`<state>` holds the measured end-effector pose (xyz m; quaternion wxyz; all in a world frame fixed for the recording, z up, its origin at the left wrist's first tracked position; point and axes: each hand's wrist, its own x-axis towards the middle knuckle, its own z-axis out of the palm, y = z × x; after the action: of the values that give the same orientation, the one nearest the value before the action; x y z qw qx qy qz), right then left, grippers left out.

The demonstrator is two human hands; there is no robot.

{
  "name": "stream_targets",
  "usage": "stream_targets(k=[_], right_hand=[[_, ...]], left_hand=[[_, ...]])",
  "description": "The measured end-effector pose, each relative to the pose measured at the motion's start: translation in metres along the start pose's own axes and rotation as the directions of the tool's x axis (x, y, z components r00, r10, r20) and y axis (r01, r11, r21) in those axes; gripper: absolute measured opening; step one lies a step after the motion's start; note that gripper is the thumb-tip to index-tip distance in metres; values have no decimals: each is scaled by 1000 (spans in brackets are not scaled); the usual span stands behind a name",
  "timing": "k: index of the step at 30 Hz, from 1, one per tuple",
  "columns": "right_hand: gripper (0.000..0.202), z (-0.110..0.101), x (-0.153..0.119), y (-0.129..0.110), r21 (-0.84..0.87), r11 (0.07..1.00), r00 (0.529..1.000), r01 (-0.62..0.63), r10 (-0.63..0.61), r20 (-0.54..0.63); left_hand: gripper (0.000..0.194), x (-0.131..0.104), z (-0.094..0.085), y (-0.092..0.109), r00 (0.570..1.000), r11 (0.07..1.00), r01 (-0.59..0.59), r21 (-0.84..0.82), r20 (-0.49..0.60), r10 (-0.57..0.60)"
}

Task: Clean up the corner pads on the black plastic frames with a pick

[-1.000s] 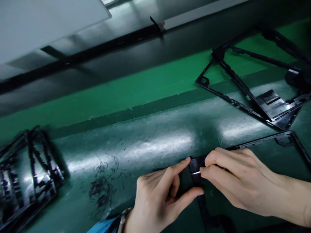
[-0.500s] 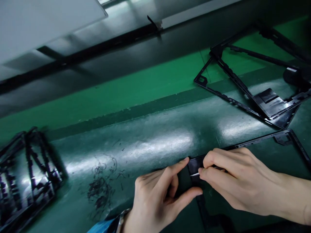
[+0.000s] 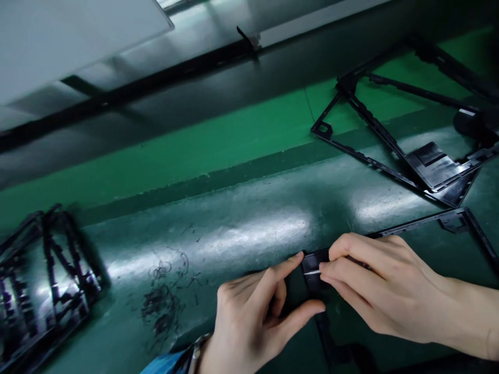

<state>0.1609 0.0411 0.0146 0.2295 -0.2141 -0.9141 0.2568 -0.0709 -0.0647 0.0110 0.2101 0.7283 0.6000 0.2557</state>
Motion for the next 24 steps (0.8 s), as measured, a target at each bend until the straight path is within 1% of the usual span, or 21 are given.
stream_targets(k=[2, 6, 9, 12, 15, 20, 24], right_hand=[[25, 0, -1, 0, 13, 1000, 1000, -9, 9, -6], [25, 0, -4, -2, -1, 1000, 999, -22, 22, 37], [27, -1, -4, -8, 14, 995, 993, -95, 94, 66], [28, -2, -5, -14, 3, 988, 985, -155, 154, 76], [27, 0, -5, -17, 15, 991, 990, -131, 130, 54], [32, 3, -4, -13, 36, 997, 997, -65, 63, 45], [30, 3, -4, -11, 50, 997, 997, -59, 57, 52]], left_hand=[[52, 1, -1, 1, 1000, 1000, 0, -2, 3, 0], [53, 2, -2, 4, 1000, 1000, 3, -16, 7, -3], [58, 1, -1, 4, 1000, 1000, 6, -27, 5, -6], [58, -1, 0, 2, 1000, 999, 8, -31, 8, -7], [59, -1, 1, 0, 1000, 999, 7, -33, 11, -7], [58, 2, 0, 2, 1000, 1000, -5, -4, 5, 5], [58, 3, -2, 4, 1000, 1000, -7, 26, -2, 7]])
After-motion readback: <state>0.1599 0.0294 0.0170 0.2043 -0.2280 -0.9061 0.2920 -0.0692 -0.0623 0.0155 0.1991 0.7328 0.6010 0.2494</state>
